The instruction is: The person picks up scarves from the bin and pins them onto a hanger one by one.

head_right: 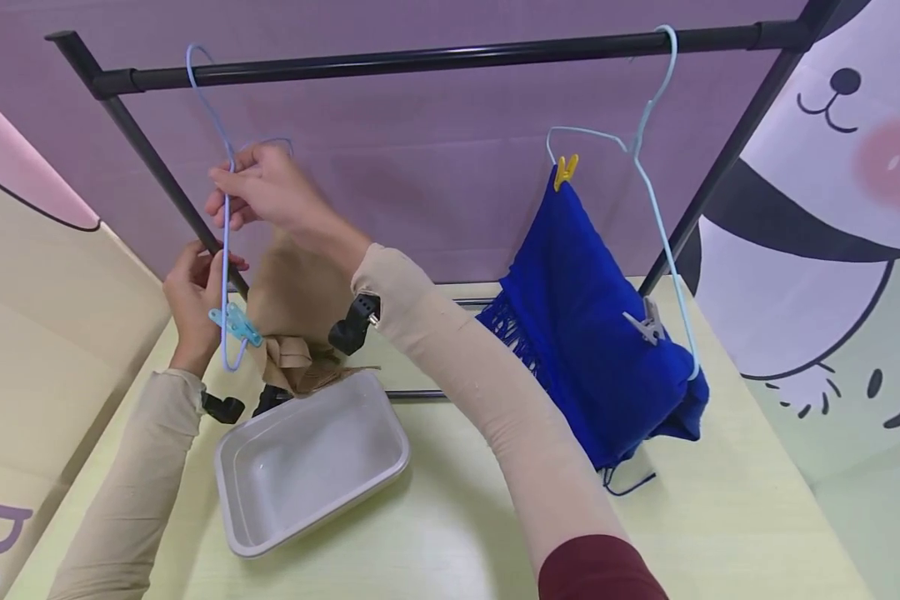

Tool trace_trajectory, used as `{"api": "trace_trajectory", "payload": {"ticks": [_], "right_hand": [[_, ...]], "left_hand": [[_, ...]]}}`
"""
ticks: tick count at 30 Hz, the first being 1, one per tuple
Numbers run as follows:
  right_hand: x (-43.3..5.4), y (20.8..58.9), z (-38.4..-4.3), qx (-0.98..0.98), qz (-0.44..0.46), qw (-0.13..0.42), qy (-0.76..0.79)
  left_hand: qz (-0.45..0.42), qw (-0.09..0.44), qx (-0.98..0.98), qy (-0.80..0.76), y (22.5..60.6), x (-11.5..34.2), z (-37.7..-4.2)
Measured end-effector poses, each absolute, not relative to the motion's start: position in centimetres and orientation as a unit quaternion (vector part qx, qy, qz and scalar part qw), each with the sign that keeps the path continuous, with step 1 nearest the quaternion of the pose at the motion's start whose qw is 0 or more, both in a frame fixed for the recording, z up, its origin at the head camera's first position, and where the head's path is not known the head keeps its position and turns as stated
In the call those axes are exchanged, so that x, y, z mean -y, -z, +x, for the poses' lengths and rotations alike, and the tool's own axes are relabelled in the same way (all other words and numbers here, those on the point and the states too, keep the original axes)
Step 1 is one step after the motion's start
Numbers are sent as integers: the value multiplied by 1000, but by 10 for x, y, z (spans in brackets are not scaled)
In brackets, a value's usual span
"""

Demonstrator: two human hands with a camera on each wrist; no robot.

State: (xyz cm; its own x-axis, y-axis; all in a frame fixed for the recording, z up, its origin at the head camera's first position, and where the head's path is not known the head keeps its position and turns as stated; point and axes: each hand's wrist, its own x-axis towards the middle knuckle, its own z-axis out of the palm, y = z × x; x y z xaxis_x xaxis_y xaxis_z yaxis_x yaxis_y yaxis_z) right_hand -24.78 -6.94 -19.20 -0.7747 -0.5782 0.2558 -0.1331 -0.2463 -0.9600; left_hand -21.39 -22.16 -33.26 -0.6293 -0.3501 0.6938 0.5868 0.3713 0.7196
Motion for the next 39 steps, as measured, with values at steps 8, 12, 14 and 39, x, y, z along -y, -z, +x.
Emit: {"api": "trace_trajectory", "payload": {"ticks": [8,12,14,39], "right_hand": [[72,202,-240,-602,-277,162,731],[66,204,-237,-610,-276,161,725],[62,205,-236,-614,-281,162,720],[-78,258,-174,-760,-339,71,550]], "left_hand": [[-86,436,708,549,333,221,-214],[-95,423,708,557,333,221,-214],[-97,414,709,563,334,222,-214],[-69,272,801,530,339,250,-219]]}}
